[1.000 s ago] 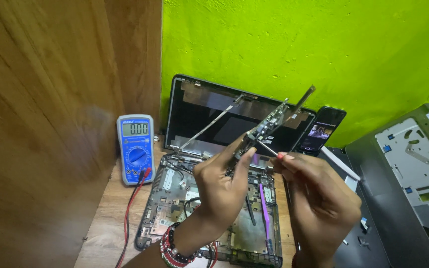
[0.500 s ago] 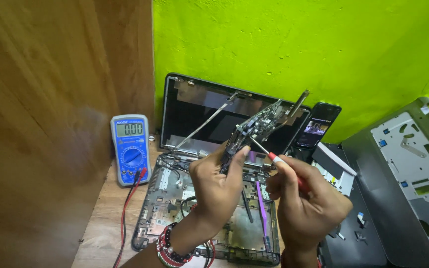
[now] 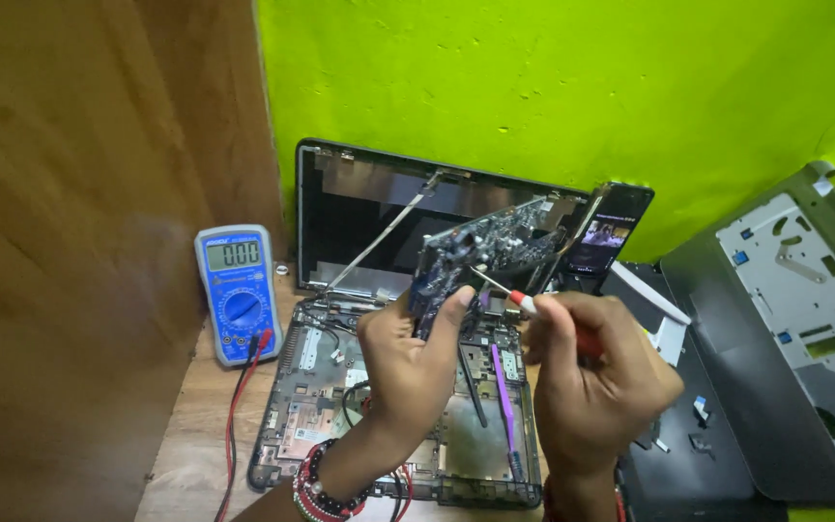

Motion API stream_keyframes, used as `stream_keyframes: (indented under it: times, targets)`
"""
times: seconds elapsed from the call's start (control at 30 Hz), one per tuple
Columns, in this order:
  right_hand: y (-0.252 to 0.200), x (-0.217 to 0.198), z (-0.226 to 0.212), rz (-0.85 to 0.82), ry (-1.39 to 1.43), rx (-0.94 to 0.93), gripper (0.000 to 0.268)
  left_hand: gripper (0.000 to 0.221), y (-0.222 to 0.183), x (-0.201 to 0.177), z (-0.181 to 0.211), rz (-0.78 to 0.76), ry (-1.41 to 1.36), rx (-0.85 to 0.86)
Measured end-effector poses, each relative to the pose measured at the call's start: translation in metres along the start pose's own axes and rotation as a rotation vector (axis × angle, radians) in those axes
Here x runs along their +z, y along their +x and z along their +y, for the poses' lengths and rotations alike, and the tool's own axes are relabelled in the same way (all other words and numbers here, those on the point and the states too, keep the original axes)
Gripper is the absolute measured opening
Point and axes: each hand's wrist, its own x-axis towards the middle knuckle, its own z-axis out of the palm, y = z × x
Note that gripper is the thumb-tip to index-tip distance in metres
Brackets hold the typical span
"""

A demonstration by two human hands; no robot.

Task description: Inspecting a laptop motherboard for damage or faults using a screwdriver to point at specific traces and components.

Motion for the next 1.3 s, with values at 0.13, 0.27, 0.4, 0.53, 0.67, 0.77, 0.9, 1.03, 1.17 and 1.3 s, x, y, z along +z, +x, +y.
stream_keyframes:
  times: [0.13, 0.27, 0.4, 0.53, 0.67, 0.77, 0.9, 1.03, 1.17, 1.3]
  targets:
    - [0.002, -0.002, 0.0, -0.033, -0.04, -0.016, 0.022, 0.036, 0.002, -0.003, -0.005, -0.073, -0.035, -0.061]
    - [0.003, -0.003, -0.006, -0.139, 0.148, -0.026, 0.012, 0.038, 0.006, -0.004, -0.002, -0.002, -0.016, -0.077]
    - [-0.001, 0.001, 0.004, -0.07, -0.054, -0.048, 0.005, 0.02, 0.007, -0.004, 0.004, 0.01, -0.034, -0.044]
    - [-0.002, 0.004, 0.004, -0.03, -0.013, 0.013, 0.025, 0.02, 0.008, -0.004, -0.005, 0.023, 0.029, 0.016]
    - [0.0, 0.003, -0.001, -0.163, 0.194, 0.06, 0.011, 0.033, 0.009, -0.006, -0.013, 0.053, 0.07, 0.009]
    - [0.0, 0.006, 0.002, -0.129, 0.185, 0.026, 0.009, 0.028, 0.011, -0.006, -0.007, 0.064, 0.096, 0.01]
    - [-0.001, 0.008, 0.011, -0.072, 0.052, 0.046, 0.017, 0.017, 0.01, -0.006, -0.004, 0.045, 0.049, 0.032]
    - [0.001, 0.005, 0.015, -0.117, -0.031, -0.013, 0.025, 0.016, 0.013, -0.007, -0.004, 0.077, 0.112, 0.048]
    - [0.005, 0.005, 0.006, -0.179, 0.223, 0.075, 0.015, 0.018, 0.014, -0.008, -0.005, 0.077, 0.128, 0.063]
    - [0.003, 0.008, 0.006, -0.118, 0.131, 0.093, 0.012, 0.016, 0.015, -0.009, 0.0, 0.081, 0.104, 0.079]
